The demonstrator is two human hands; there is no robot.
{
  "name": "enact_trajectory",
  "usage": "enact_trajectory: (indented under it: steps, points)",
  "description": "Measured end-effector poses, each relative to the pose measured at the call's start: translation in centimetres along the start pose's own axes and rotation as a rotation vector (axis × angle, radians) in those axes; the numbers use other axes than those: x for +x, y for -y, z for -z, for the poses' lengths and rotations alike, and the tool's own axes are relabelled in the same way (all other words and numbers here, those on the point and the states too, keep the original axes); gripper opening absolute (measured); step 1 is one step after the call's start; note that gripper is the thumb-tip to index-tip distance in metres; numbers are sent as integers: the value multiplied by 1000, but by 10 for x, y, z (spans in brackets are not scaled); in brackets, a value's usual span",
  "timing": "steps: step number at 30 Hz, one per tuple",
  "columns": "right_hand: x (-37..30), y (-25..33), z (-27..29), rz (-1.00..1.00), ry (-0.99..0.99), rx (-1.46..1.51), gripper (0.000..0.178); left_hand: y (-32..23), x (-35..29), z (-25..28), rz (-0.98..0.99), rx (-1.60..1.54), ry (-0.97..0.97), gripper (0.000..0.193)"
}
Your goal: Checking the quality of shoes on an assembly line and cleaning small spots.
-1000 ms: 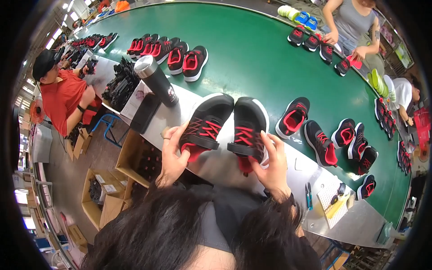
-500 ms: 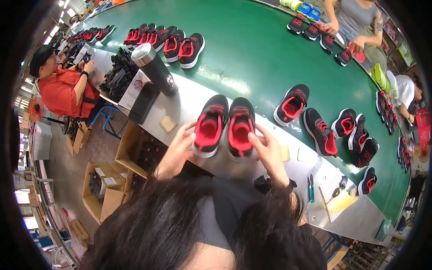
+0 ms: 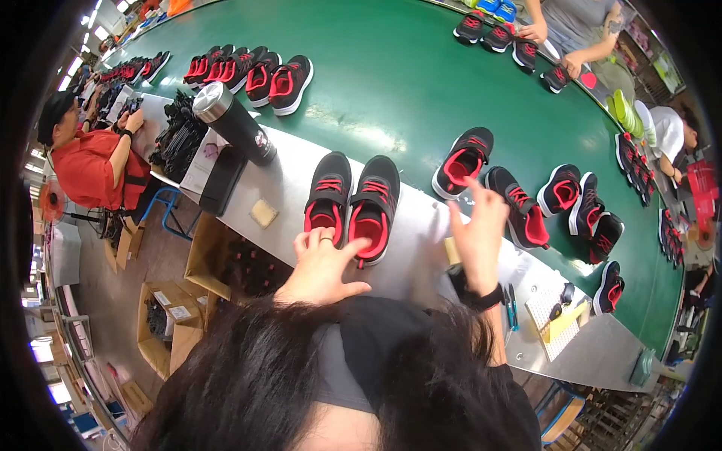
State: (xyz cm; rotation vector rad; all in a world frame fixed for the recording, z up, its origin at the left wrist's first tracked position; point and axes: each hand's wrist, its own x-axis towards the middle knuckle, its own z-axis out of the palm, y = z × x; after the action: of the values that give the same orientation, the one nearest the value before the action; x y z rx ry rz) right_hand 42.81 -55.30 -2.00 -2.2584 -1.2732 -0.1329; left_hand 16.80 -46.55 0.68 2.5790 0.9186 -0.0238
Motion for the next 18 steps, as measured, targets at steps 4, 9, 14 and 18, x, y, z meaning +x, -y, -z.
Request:
enact_trajectory:
  steps: [4, 9, 14, 18]
  points:
    - [8, -53, 34, -300, -20, -457, 40, 3, 19, -3, -40, 81, -206, 51]
    - [-13, -119, 50, -211, 280, -623, 26, 33, 80, 46, -127, 133, -342, 54]
    - [-6, -121, 37, -104, 44, -492, 20, 21, 128, 81, -73, 158, -887, 57]
    - [21, -88, 0, -96, -200, -422, 25, -6, 127, 29, -115, -79, -757, 55]
